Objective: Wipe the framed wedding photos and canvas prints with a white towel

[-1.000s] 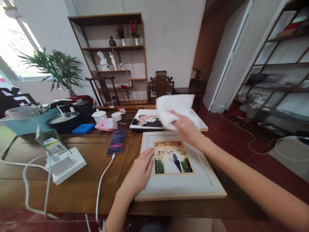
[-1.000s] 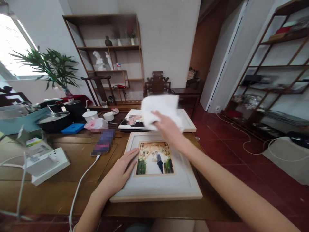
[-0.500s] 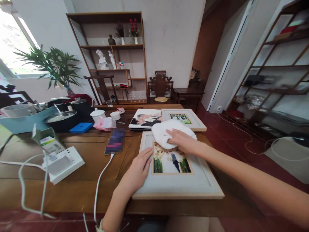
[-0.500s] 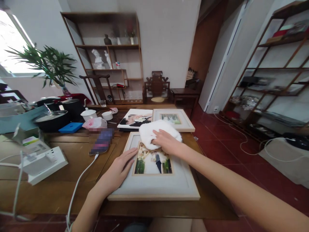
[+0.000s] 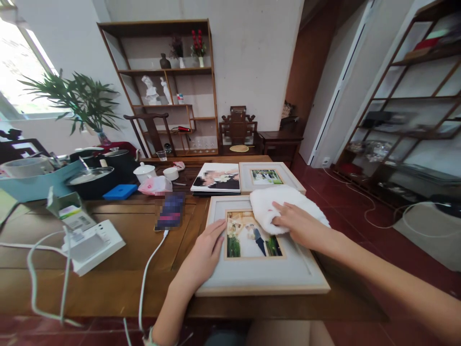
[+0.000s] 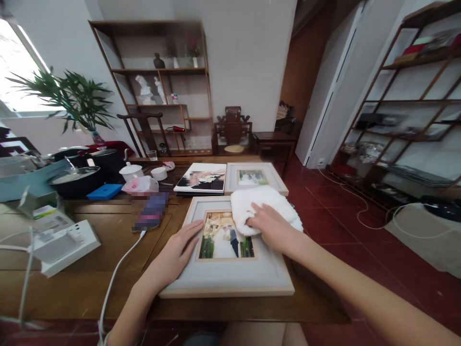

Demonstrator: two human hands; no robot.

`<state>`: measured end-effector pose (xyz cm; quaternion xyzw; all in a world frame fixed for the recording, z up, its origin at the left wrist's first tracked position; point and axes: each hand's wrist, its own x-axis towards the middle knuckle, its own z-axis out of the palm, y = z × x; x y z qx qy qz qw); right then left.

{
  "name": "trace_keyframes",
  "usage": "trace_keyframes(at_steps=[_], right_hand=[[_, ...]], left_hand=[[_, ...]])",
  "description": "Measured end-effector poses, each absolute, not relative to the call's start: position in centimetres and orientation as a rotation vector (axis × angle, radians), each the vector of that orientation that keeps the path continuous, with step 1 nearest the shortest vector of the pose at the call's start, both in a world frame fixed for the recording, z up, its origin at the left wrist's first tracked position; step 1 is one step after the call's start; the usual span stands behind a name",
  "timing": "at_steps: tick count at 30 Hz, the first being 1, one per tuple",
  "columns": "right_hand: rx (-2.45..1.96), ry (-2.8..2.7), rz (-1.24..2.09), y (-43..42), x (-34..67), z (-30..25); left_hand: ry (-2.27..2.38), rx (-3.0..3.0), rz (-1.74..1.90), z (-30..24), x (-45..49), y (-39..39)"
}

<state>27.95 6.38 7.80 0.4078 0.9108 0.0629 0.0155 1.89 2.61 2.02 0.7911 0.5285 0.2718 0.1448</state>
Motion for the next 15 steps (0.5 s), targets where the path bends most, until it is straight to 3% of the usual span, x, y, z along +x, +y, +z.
trace_keyframes(at_steps=[8,15], right_hand=[[1.302,2.645,-0.128,-2.4,27.1,10.2],[1.454,2.677,0.076,3.1,27.6,8.3]], left_hand=[[1.492,2.326,0.795,1.8,1.8,2.7],[1.448,2.355,0.838,2.0,1.7,2.7]])
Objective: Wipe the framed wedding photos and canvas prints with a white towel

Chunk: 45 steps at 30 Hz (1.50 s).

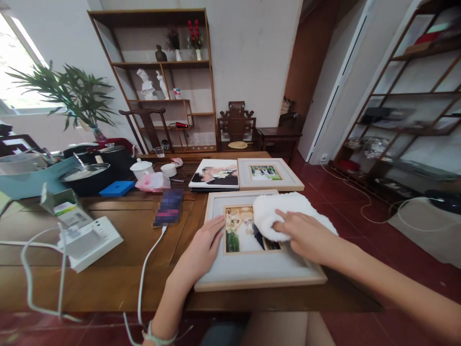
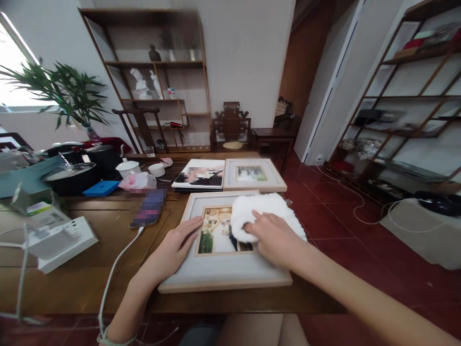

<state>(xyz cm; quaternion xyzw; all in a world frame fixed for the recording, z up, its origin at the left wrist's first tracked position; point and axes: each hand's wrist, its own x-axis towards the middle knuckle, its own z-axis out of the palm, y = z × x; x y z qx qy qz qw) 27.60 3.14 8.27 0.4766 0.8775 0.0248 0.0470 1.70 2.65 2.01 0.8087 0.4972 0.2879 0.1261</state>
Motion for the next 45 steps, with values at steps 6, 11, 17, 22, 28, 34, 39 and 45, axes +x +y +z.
trace_keyframes(at_steps=[6,11,17,22,28,34,39,45], right_hand=[[1.461,2.769,0.282,8.9,27.3,7.6],[1.433,2.800,0.259,7.5,27.3,6.8],[1.376,2.681,-0.034,-0.2,27.7,8.7],[1.364,2.735,-0.215,-4.7,27.5,9.9],[1.443,2.697,-0.052,-1.4,27.0,7.4],[1.519,2.800,0.337,5.4,26.5,5.5],[1.502,2.822,0.472,9.2,25.9,5.0],[1.349,2.761,0.103,4.3,25.5,6.8]], left_hand=[[1.450,2.340,0.870,2.3,1.7,2.5],[1.474,2.319,0.849,2.3,1.8,2.6],[1.474,2.342,0.852,2.0,1.8,2.7],[1.479,2.368,0.833,2.2,1.9,2.6],[1.444,2.405,0.822,2.1,1.7,2.7],[1.432,2.380,0.847,2.3,1.6,2.6],[1.440,2.363,0.834,2.3,1.7,2.6],[1.447,2.346,0.861,2.1,1.8,2.7]])
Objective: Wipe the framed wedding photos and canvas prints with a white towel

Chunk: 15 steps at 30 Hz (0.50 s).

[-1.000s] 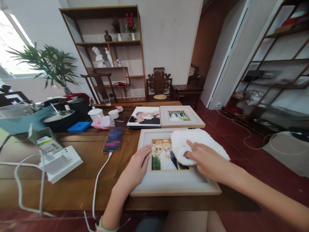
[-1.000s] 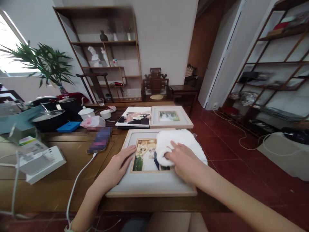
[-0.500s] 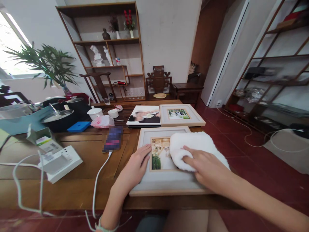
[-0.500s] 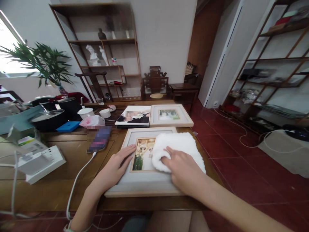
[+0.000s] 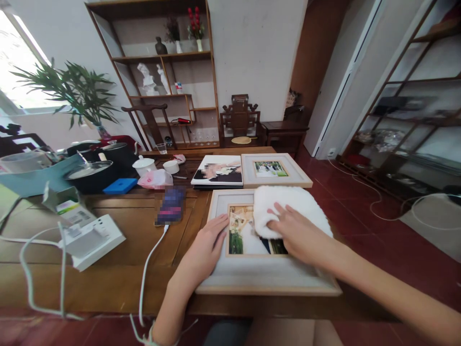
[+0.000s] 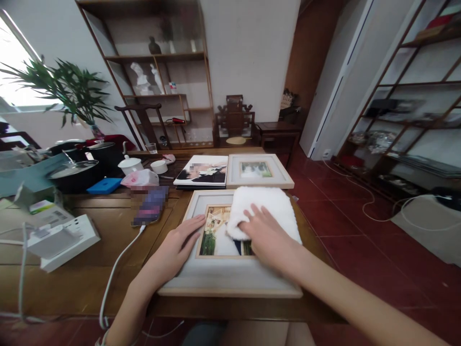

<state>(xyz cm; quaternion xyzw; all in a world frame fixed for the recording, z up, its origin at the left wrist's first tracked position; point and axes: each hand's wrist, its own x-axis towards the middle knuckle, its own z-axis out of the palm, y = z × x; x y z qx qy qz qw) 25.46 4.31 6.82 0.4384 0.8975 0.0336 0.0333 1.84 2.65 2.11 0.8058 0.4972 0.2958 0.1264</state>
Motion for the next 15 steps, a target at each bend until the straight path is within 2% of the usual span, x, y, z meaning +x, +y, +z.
trace_keyframes(at_steps=[4,8,15], right_hand=[[1.207,2.738,-0.136,-1.1,25.8,7.3],[1.069,2.815,-0.232,-3.5,25.2,6.2],[1.349,2.911,-0.135,0.9,24.1,5.3]], left_hand=[[1.455,2.352,0.857,2.1,1.9,2.6],[1.458,2.358,0.846,2.1,1.9,2.6],[1.428,2.366,0.827,2.1,1.7,2.6]])
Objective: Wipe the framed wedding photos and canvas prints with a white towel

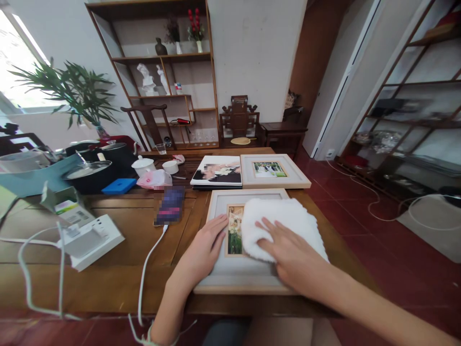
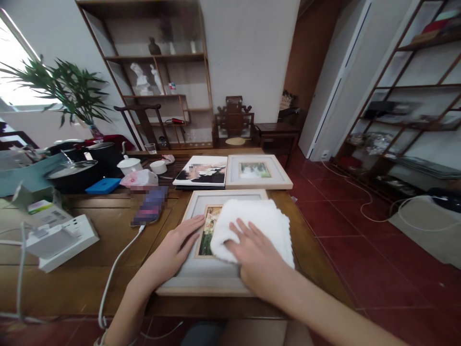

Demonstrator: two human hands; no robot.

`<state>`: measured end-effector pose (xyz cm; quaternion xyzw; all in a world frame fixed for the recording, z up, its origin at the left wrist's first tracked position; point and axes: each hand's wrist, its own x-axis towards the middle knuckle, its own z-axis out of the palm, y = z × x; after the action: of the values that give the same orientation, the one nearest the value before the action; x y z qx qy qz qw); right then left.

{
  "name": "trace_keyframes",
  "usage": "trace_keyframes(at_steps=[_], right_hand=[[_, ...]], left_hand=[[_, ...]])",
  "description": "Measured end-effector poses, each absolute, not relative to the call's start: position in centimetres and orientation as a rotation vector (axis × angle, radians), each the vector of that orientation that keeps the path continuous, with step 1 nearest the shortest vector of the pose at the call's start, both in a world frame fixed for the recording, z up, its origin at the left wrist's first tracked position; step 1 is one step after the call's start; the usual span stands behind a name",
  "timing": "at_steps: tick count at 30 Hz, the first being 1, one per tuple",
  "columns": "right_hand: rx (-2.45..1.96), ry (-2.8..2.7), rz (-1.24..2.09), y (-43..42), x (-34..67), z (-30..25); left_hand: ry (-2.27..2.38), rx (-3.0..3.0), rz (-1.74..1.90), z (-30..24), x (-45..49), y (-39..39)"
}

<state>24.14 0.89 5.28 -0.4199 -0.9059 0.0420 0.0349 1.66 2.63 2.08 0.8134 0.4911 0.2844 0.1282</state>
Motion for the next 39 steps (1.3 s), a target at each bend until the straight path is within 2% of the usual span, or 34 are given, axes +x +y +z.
trace_keyframes(at_steps=[5,8,11,18,24,29,35,39], right_hand=[[-1.353,-2.688,-0.209,7.5,24.9,5.1],[-1.327,-2.701,-0.292,9.4,24.7,5.1],[-1.322,-2.784,-0.162,8.0,24.2,5.5],[-1.201,-3.017,0.325,-1.5,24.3,7.2],[-1.030,-2.968,0.226,-4.1,24.2,4.7],[-1.172,-2.803,0.215,-0.6,24.0,4.6],[-1.355,-2.634,-0.060,8.1,23.3,4.6],[-1.371,-2.664,-0.145,10.4,22.6,5.0]], left_hand=[[1.454,2.341,0.804,2.3,1.7,2.5],[1.472,2.322,0.795,2.4,1.7,2.5],[1.471,2.316,0.799,2.2,1.7,2.6],[1.463,2.349,0.794,1.8,1.7,2.7],[1.450,2.376,0.755,2.0,1.7,2.6],[1.432,2.374,0.764,1.9,1.5,2.6],[1.409,2.355,0.796,2.0,1.4,2.7],[1.411,2.348,0.795,2.1,1.5,2.7]])
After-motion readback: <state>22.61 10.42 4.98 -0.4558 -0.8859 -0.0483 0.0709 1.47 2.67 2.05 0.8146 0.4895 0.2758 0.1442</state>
